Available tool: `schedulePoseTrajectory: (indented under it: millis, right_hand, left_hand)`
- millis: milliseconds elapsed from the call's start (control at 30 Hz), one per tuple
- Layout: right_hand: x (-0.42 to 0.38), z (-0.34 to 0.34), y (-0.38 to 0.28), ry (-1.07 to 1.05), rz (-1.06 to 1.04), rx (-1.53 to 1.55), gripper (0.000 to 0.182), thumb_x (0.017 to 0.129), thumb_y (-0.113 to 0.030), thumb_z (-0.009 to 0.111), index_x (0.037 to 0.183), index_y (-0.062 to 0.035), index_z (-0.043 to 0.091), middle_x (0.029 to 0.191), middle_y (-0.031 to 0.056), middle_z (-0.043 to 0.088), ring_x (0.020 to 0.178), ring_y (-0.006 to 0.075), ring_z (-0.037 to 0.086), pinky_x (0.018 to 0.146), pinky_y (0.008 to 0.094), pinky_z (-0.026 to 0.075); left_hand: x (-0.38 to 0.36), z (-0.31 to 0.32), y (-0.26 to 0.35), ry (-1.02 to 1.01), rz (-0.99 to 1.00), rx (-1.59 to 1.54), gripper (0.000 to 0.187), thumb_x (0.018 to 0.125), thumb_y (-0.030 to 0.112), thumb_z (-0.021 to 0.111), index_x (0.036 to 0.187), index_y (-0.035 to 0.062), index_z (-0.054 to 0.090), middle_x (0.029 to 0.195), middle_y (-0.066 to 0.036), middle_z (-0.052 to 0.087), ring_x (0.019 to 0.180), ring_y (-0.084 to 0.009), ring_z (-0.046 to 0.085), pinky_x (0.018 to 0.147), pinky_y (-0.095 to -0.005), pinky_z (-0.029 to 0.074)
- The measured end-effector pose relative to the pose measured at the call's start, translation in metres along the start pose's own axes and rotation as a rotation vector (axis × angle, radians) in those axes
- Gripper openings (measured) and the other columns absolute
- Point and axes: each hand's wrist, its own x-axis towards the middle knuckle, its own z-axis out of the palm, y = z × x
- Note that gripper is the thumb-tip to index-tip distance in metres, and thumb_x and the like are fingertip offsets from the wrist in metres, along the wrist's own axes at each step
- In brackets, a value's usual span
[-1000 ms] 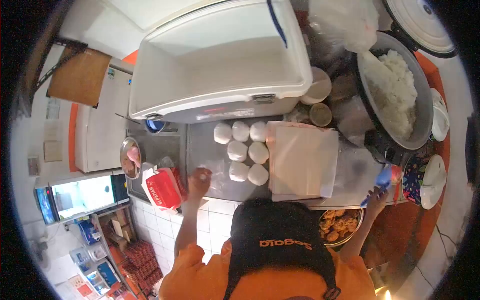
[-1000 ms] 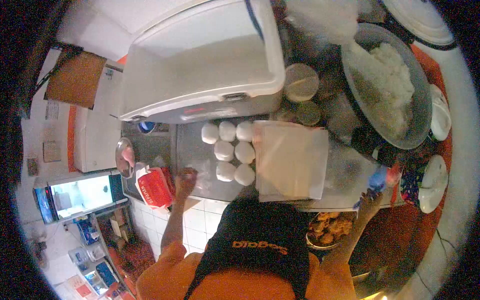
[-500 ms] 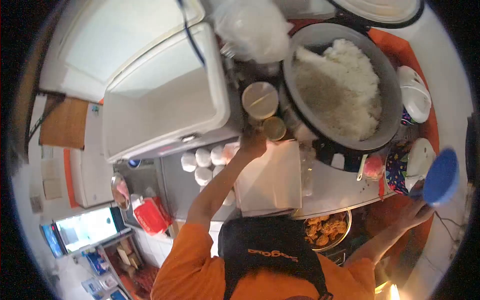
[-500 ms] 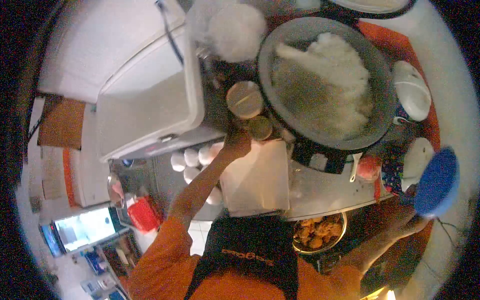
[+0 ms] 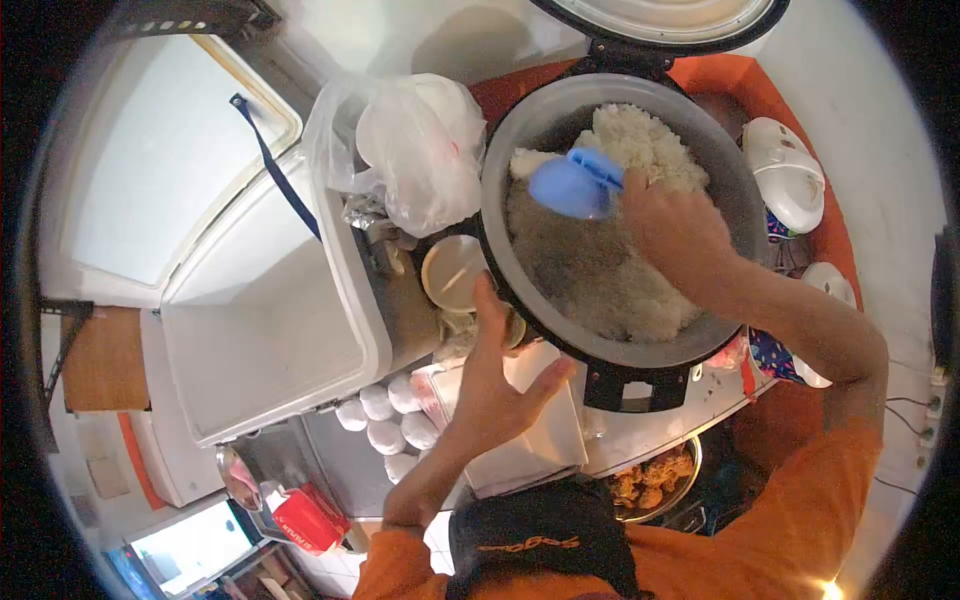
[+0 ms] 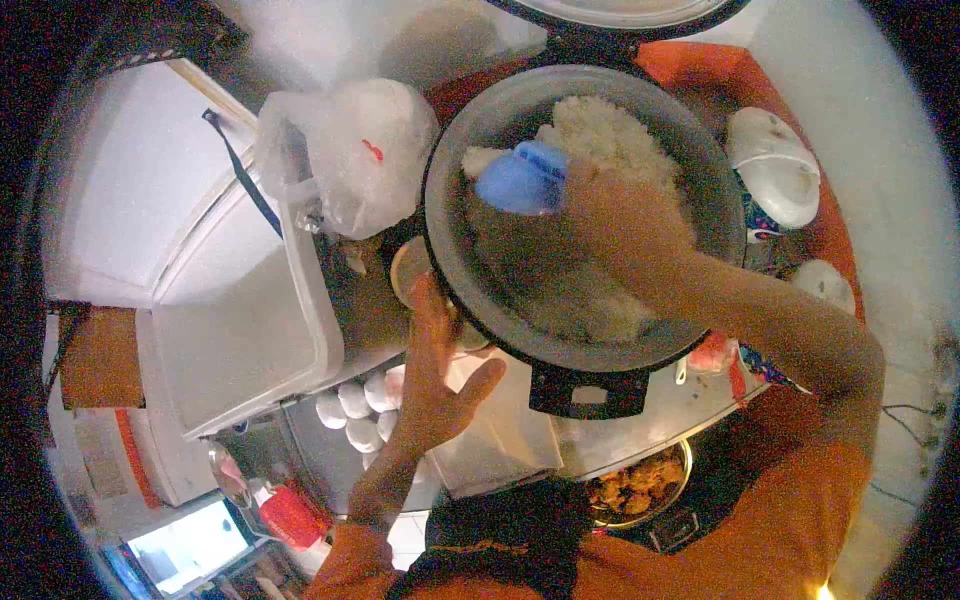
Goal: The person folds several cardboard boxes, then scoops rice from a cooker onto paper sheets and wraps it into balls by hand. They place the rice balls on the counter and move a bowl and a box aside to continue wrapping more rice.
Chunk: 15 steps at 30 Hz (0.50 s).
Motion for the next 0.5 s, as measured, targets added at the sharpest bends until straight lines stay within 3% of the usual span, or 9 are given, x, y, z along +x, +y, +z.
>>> schedulePoseTrajectory:
  millis: [33,167,233,333,367,433,467,500]
  right_hand:
    - [0.007,0.010,-0.008,0.021,0.030,0.024,0.020,0.094,-0.012,0.056,0.108,0.0019,0.054,0.080,0.0177,0.068,0.071,0.0305,0.073,0.055,0.0424,0.058]
    - [0.021,0.060,-0.034,-0.043,-0.033,-0.002,0.016,0.092,-0.011,0.057,0.103,0.0007,0.054,0.079,0.0170,0.070,0.073,0.0295,0.074,0.057,0.0424,0.059]
    - [0.026,0.050,-0.050,-0.071,-0.063,0.102,0.017,0.092,-0.011,0.058,0.103,0.0011,0.055,0.079,0.0174,0.070,0.072,0.0300,0.074,0.058,0.0427,0.059]
    - [0.011,0.012,-0.026,-0.100,-0.287,0.150,0.019,0.091,-0.010,0.059,0.104,0.0019,0.055,0.081,0.0176,0.071,0.069,0.0296,0.074,0.056,0.0420,0.059]
    - [0.007,-0.034,-0.022,-0.192,-0.209,-0.053,0.019,0.091,-0.010,0.060,0.105,0.0016,0.055,0.080,0.0177,0.071,0.069,0.0299,0.073,0.056,0.0419,0.059]
    - [0.006,-0.068,-0.008,-0.168,0.010,-0.196,0.021,0.091,-0.009,0.060,0.108,0.0012,0.055,0.079,0.0170,0.071,0.069,0.0302,0.073,0.056,0.0420,0.059]
    - [0.008,-0.063,0.010,-0.057,0.158,-0.134,0.022,0.091,-0.009,0.060,0.109,0.0011,0.055,0.078,0.0163,0.071,0.069,0.0302,0.073,0.056,0.0421,0.058]
    - [0.018,-0.046,0.018,-0.026,0.113,-0.085,0.021,0.091,-0.009,0.059,0.109,0.0010,0.055,0.077,0.0160,0.071,0.069,0.0309,0.073,0.056,0.0427,0.058]
  left_hand:
    - [0.012,0.009,-0.003,0.008,-0.061,-0.497,0.104,0.093,0.008,0.069,0.159,0.0028,-0.011,0.161,-0.024,0.022,0.148,-0.0314,0.030,0.119,-0.0429,0.030]
    - [0.019,0.013,-0.007,-0.025,-0.173,-0.574,0.106,0.092,0.000,0.066,0.158,0.0050,-0.016,0.159,-0.023,0.027,0.146,-0.0302,0.034,0.118,-0.0422,0.031]
    - [0.011,0.018,-0.006,-0.021,-0.186,-0.476,0.106,0.091,-0.001,0.065,0.158,0.0052,-0.017,0.159,-0.022,0.028,0.145,-0.0297,0.036,0.118,-0.0419,0.031]
    - [0.015,0.016,-0.012,-0.007,-0.153,-0.523,0.108,0.089,-0.004,0.064,0.158,0.0055,-0.017,0.159,-0.021,0.028,0.146,-0.0296,0.034,0.120,-0.0424,0.028]
    - [0.018,0.012,-0.012,-0.008,-0.156,-0.606,0.106,0.089,-0.004,0.064,0.159,0.0049,-0.015,0.160,-0.020,0.028,0.147,-0.0293,0.032,0.120,-0.0419,0.026]
    - [0.022,0.006,-0.012,-0.006,-0.170,-0.768,0.102,0.089,-0.003,0.062,0.160,0.0037,-0.011,0.160,-0.018,0.028,0.148,-0.0286,0.029,0.121,-0.0411,0.023]
    - [0.024,0.006,-0.015,0.039,-0.223,-0.723,0.098,0.090,-0.002,0.061,0.160,0.0036,-0.007,0.161,-0.018,0.027,0.149,-0.0281,0.027,0.121,-0.0404,0.021]
    - [0.028,0.008,-0.018,0.074,-0.271,-0.677,0.095,0.090,-0.002,0.060,0.161,0.0035,-0.004,0.161,-0.017,0.027,0.149,-0.0276,0.026,0.122,-0.0397,0.019]
